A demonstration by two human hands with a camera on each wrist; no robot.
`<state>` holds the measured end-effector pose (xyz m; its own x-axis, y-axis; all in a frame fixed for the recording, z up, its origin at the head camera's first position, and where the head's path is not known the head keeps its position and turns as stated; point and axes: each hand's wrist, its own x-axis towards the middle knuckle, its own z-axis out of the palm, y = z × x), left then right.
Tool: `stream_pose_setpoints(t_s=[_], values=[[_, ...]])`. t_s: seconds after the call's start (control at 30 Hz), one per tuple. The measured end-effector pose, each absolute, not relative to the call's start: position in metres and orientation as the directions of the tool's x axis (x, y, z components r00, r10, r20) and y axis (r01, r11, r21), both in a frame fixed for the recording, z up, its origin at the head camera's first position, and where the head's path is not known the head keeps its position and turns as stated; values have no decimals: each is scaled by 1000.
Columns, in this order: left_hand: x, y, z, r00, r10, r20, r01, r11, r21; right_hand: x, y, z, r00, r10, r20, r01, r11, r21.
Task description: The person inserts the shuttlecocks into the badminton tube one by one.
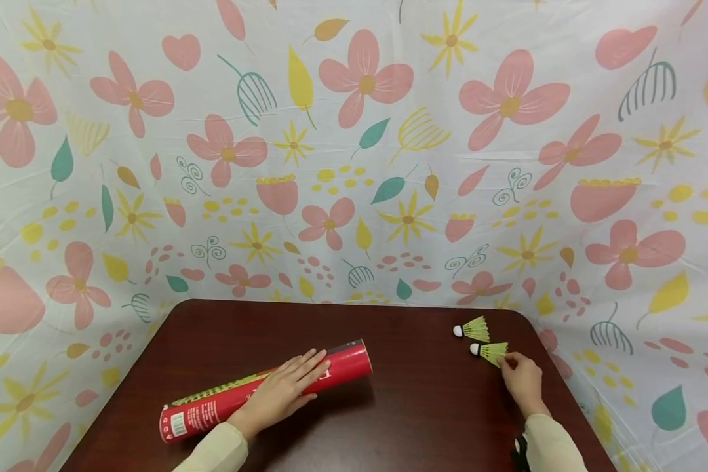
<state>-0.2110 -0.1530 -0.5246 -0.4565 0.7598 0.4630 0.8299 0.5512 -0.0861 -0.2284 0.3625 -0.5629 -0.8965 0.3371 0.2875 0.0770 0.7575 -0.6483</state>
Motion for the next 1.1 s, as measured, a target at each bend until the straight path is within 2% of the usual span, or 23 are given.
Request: stream_pose_setpoints(t_s=[0.33, 0.6, 1.1], values=[[-211, -153, -523, -461, 760, 459, 835, 547, -66, -224, 359, -561, -871, 369, 325, 75, 754, -653], [-212, -152, -521, -456, 761, 461, 834, 547, -77, -224, 350, -557, -859, 317, 403, -3, 783, -622], [-209, -151, -520, -446, 766, 463, 838, 539, -84, -222, 318, -535, -874, 179, 452, -164, 767, -620]])
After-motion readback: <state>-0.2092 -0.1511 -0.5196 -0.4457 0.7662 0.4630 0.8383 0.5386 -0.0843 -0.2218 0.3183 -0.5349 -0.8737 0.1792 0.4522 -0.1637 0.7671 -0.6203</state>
